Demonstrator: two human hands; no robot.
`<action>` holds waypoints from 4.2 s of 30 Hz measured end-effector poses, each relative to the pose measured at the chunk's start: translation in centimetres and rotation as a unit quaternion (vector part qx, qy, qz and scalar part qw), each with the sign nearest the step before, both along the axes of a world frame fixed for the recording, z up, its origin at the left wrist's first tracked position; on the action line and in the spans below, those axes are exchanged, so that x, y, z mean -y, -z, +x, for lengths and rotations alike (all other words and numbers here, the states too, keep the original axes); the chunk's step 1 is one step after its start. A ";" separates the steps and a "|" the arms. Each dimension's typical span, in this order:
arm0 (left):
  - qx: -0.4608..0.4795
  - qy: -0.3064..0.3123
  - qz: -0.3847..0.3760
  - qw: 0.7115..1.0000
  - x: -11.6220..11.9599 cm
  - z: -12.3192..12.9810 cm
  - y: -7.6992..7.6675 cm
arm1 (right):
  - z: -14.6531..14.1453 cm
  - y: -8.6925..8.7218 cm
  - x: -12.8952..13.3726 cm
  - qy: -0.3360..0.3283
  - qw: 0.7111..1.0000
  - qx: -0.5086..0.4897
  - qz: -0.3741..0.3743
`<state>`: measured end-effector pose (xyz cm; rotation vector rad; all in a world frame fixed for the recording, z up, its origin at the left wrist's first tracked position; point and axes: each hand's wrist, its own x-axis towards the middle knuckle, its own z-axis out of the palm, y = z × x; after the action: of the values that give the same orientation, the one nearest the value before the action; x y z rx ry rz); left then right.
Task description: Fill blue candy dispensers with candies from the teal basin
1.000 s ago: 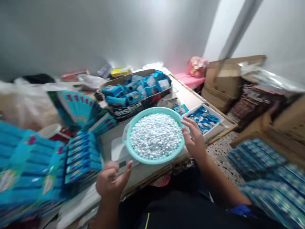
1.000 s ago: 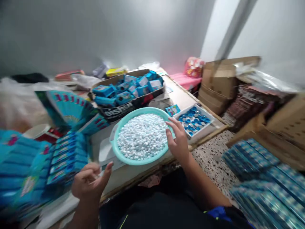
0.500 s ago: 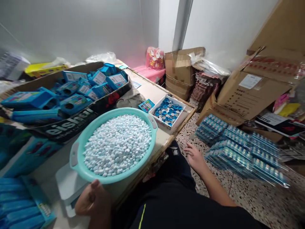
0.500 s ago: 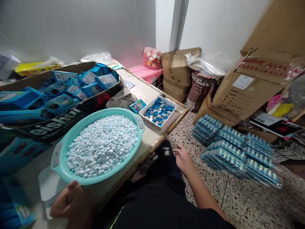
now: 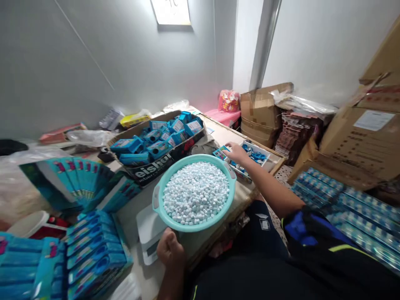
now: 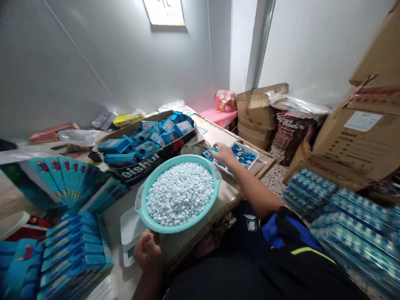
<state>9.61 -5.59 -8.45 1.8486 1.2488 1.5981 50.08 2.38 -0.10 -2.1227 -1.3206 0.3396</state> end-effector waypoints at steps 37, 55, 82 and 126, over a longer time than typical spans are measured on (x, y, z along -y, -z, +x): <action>-0.104 0.060 0.197 0.973 -7.6 10.1 -10.2 | -15.2 -6.6 5.4 -0.323 0.876 -0.333 0.133; 0.132 0.077 -0.110 0.982 -10.8 7.3 -8.8 | -13.4 -0.9 7.5 -0.319 0.943 0.077 -0.059; 0.141 0.060 -0.148 0.977 -9.1 8.5 -9.6 | -12.1 -1.8 3.6 -0.336 0.941 -0.030 -0.022; -0.143 0.208 -0.006 0.968 -10.7 7.2 -9.9 | -15.5 -5.5 -3.5 -0.145 0.779 -0.544 0.275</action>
<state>16.80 5.07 1.43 2.2110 0.8860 1.1285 34.57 5.90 5.44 -0.8848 -0.8314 0.9825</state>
